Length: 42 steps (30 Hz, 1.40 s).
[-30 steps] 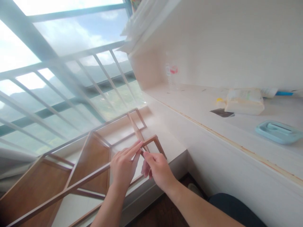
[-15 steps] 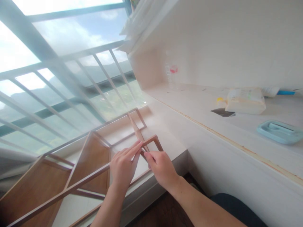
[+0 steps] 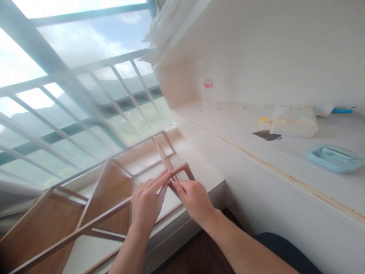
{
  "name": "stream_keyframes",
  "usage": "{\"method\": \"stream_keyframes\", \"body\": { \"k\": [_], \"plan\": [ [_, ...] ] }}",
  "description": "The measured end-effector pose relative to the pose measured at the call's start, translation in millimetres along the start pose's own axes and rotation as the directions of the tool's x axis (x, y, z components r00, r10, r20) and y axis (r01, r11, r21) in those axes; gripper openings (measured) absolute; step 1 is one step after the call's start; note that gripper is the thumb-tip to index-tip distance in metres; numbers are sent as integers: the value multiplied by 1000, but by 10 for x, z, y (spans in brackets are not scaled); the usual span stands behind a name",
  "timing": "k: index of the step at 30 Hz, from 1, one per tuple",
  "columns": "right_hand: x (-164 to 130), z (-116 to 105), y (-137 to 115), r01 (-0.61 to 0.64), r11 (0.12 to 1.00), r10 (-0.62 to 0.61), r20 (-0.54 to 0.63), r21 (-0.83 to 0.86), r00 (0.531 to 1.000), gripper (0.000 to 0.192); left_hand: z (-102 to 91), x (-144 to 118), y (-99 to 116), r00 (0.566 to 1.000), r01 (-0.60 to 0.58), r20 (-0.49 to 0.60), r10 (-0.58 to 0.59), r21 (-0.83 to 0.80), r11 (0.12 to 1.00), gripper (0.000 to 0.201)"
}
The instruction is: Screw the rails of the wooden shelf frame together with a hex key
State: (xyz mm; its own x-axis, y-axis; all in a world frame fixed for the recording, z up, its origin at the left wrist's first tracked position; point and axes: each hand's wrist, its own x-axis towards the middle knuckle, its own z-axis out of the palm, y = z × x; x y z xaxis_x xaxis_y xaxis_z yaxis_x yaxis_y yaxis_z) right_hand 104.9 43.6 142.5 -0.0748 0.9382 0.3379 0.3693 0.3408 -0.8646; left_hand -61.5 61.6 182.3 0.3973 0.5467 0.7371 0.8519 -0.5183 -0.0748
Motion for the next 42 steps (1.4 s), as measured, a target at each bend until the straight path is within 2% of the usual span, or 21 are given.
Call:
{"method": "stream_keyframes", "body": {
  "k": [8,14,22,31,42],
  "plan": [
    [-27,-7,29,40,996,-42,-14,-75,999,50,-21,6,9,1000,-18,3,18,1,1000,22],
    [-21,1,87,172,941,-194,-50,-292,980,47,-14,16,12,1000,-10,6,10,-9,1000,23],
    [55,44,100,259,877,-302,-45,-406,952,50,-9,39,9,1000,-17,-3,17,-12,1000,23],
    [66,40,64,254,879,-273,11,-404,962,46,-26,50,8,1000,-16,26,17,-22,1000,25],
    [87,19,-37,243,904,-242,46,-353,969,56,-41,52,15,1000,-23,19,23,-26,999,27]
  ]
}}
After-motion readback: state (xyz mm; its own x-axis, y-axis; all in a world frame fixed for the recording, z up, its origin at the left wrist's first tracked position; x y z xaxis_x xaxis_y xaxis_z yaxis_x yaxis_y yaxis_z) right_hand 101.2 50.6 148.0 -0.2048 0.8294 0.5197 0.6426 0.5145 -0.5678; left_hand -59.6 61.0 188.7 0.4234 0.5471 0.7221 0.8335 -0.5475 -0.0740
